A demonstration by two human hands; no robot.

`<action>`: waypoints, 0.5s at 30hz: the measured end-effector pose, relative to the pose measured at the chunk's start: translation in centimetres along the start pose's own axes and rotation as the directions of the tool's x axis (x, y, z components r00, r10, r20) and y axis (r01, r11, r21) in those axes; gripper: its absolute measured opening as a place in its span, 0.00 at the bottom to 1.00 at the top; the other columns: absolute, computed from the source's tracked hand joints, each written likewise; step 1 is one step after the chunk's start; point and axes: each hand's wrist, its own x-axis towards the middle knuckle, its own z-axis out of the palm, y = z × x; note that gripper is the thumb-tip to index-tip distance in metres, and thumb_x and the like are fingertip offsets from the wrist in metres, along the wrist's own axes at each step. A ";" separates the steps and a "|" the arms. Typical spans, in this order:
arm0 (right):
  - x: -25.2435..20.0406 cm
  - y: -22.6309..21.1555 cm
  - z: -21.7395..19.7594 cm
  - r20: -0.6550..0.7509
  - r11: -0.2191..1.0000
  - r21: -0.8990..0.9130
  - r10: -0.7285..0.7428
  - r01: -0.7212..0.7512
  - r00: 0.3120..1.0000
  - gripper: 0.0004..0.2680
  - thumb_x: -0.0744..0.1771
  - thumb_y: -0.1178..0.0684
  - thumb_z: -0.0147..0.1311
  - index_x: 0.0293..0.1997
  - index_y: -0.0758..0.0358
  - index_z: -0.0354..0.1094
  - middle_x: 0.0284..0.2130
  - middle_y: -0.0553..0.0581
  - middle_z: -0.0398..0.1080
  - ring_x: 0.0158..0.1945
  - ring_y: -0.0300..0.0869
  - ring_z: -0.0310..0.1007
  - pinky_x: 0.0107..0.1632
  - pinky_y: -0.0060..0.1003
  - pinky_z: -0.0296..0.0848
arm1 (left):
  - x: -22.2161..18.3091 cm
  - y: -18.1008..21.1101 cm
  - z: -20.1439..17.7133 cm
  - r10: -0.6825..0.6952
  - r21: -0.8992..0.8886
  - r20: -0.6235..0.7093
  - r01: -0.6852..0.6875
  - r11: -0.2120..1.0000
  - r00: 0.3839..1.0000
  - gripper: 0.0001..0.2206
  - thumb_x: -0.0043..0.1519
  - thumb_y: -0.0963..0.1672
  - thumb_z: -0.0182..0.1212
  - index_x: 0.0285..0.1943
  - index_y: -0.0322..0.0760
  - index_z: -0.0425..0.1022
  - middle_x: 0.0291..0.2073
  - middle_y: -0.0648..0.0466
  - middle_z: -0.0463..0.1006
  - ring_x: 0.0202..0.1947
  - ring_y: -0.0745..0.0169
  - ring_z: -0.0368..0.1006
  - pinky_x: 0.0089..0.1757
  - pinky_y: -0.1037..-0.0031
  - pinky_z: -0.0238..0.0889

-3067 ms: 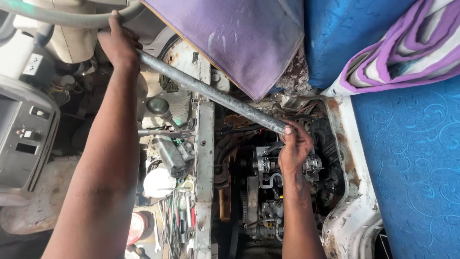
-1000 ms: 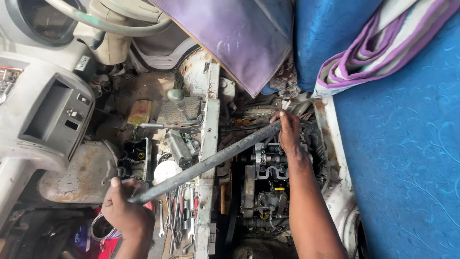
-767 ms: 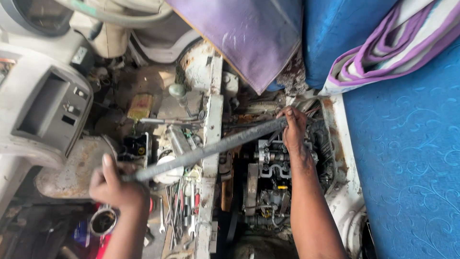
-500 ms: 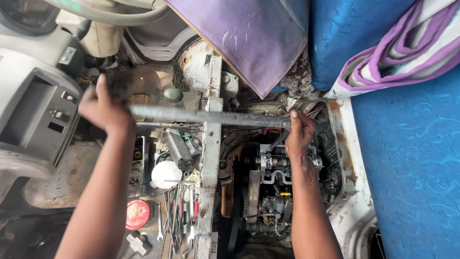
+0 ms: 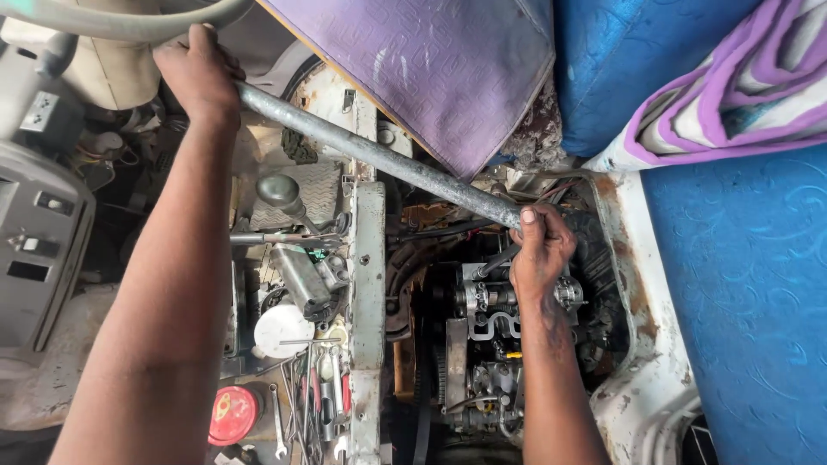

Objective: The recorder is performing maintenance or repair on a vehicle engine located under the seats.

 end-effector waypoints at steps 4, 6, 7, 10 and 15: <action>1.6 0.6 -0.7 -0.009 0.994 -0.105 -0.014 0.013 1.000 0.08 0.69 0.52 0.59 0.35 0.66 0.71 0.25 0.46 0.63 0.27 0.30 0.59 0.29 0.30 0.64 | -1.5 5.6 -0.3 -0.118 0.306 -0.026 0.120 0.944 0.993 0.18 0.68 0.44 0.58 0.22 0.33 0.72 0.16 0.53 0.74 0.16 0.68 0.70 0.23 0.76 0.65; 2.6 -0.3 -0.8 -0.017 0.998 -0.055 0.015 -0.016 1.000 0.08 0.68 0.53 0.60 0.33 0.66 0.72 0.23 0.47 0.63 0.25 0.31 0.58 0.27 0.31 0.63 | -2.7 8.6 -0.8 -0.134 0.334 0.002 0.126 0.934 0.991 0.17 0.68 0.45 0.58 0.24 0.34 0.74 0.17 0.53 0.74 0.17 0.68 0.71 0.25 0.76 0.66; 2.5 -1.6 -0.7 -0.093 0.999 -0.027 0.029 -0.032 0.995 0.07 0.68 0.54 0.60 0.32 0.65 0.71 0.25 0.47 0.65 0.27 0.32 0.62 0.28 0.32 0.65 | -3.8 10.4 -1.2 -0.130 0.249 0.050 0.114 0.962 0.990 0.14 0.69 0.45 0.60 0.29 0.35 0.74 0.20 0.55 0.75 0.20 0.69 0.70 0.26 0.76 0.65; 2.1 -3.8 -2.2 -0.154 0.994 0.106 0.051 -0.035 0.987 0.08 0.67 0.55 0.60 0.29 0.64 0.69 0.26 0.51 0.67 0.28 0.36 0.67 0.31 0.35 0.68 | -12.1 20.6 -1.4 -0.153 0.369 0.136 0.094 0.925 0.979 0.14 0.72 0.46 0.60 0.33 0.35 0.75 0.22 0.57 0.73 0.22 0.71 0.65 0.27 0.76 0.57; 3.1 -1.1 -4.7 -0.136 0.965 0.248 -0.059 0.092 0.989 0.08 0.68 0.58 0.57 0.27 0.64 0.66 0.28 0.59 0.71 0.32 0.43 0.71 0.41 0.39 0.72 | -28.0 29.1 -6.2 -0.224 0.659 0.234 0.015 0.752 0.946 0.13 0.68 0.47 0.60 0.32 0.34 0.77 0.22 0.60 0.72 0.25 0.76 0.61 0.27 0.79 0.53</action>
